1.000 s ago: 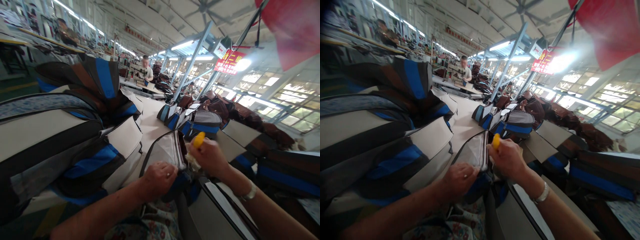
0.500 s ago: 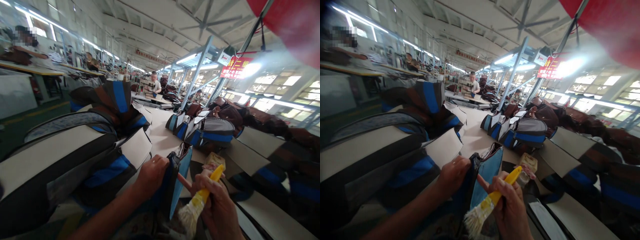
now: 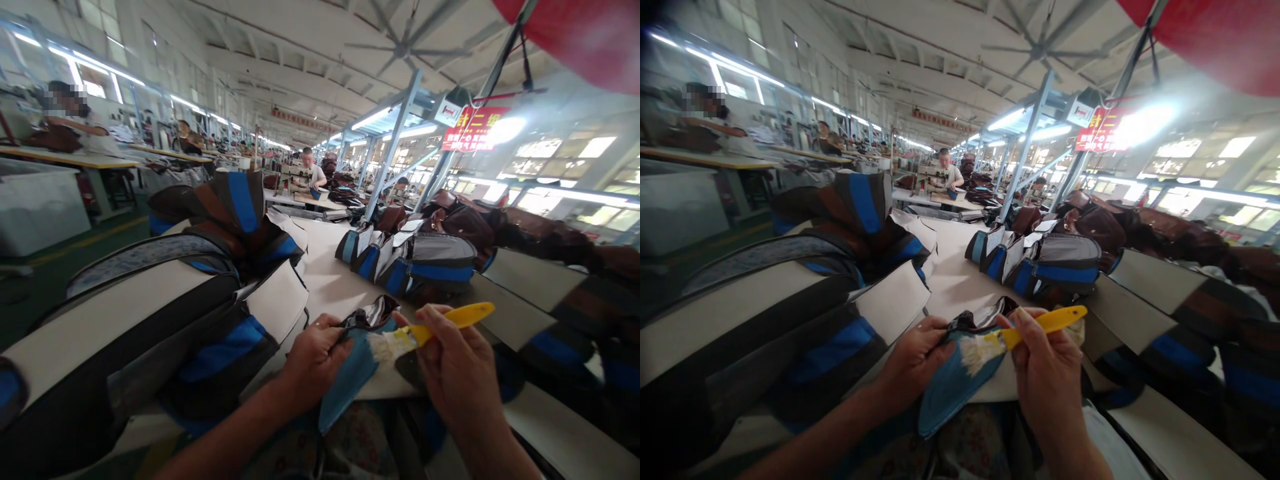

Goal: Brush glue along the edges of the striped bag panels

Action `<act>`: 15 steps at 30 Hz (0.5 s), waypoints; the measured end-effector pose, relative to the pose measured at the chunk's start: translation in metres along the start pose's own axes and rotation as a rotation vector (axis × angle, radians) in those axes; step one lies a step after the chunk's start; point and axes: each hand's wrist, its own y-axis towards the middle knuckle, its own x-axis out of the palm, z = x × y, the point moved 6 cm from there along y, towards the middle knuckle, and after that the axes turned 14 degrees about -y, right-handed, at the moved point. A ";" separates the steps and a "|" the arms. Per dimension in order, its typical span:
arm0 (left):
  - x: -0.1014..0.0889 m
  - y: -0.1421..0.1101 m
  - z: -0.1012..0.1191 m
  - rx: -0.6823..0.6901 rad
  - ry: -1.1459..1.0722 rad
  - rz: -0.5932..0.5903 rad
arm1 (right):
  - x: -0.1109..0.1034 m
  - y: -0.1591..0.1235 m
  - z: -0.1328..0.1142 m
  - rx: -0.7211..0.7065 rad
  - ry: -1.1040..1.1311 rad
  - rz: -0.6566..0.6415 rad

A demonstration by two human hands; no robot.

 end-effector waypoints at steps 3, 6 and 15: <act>0.000 0.005 0.004 -0.035 -0.028 -0.046 | -0.010 0.017 -0.018 -0.192 -0.251 0.091; 0.005 0.009 0.003 -0.043 -0.045 -0.107 | 0.007 0.022 -0.023 -0.322 -0.450 0.007; 0.002 0.010 0.005 -0.047 -0.043 -0.114 | 0.040 0.019 -0.046 -0.764 -0.858 0.121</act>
